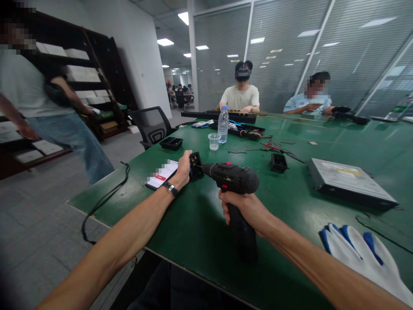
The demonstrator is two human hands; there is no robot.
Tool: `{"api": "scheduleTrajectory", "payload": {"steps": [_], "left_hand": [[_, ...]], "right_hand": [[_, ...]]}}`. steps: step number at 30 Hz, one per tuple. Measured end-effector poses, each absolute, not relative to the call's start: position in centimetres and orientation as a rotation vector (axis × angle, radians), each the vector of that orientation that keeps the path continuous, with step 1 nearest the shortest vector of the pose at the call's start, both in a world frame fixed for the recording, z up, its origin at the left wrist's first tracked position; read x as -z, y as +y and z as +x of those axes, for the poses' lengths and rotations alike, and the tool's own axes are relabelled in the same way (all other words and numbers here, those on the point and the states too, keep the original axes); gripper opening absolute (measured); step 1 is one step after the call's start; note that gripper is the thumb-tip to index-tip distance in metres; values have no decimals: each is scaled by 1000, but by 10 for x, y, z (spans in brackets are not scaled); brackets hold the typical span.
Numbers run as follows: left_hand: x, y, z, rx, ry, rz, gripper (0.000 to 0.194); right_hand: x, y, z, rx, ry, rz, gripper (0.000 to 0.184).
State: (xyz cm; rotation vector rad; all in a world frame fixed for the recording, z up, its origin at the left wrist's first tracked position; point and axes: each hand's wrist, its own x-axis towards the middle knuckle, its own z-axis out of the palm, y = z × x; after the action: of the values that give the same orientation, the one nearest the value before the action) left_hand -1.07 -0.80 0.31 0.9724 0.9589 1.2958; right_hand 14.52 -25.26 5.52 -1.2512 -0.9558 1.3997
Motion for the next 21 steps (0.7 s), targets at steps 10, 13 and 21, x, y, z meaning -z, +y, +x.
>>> {"api": "scheduleTrajectory", "payload": {"steps": [10,13,21], "left_hand": [[-3,-8,-12,-1277,939,930,36],[-4,-9,-12,-1291,945,913,36],[-6,-9,-16,-1260,985,843,38]], "right_hand": [[-38,-262,160,-1468,-879,-1201,45],[-37,-266,161,-1454,-826,-1208,52],[-15,-275,190,-1454,-829,-1120,54]]}}
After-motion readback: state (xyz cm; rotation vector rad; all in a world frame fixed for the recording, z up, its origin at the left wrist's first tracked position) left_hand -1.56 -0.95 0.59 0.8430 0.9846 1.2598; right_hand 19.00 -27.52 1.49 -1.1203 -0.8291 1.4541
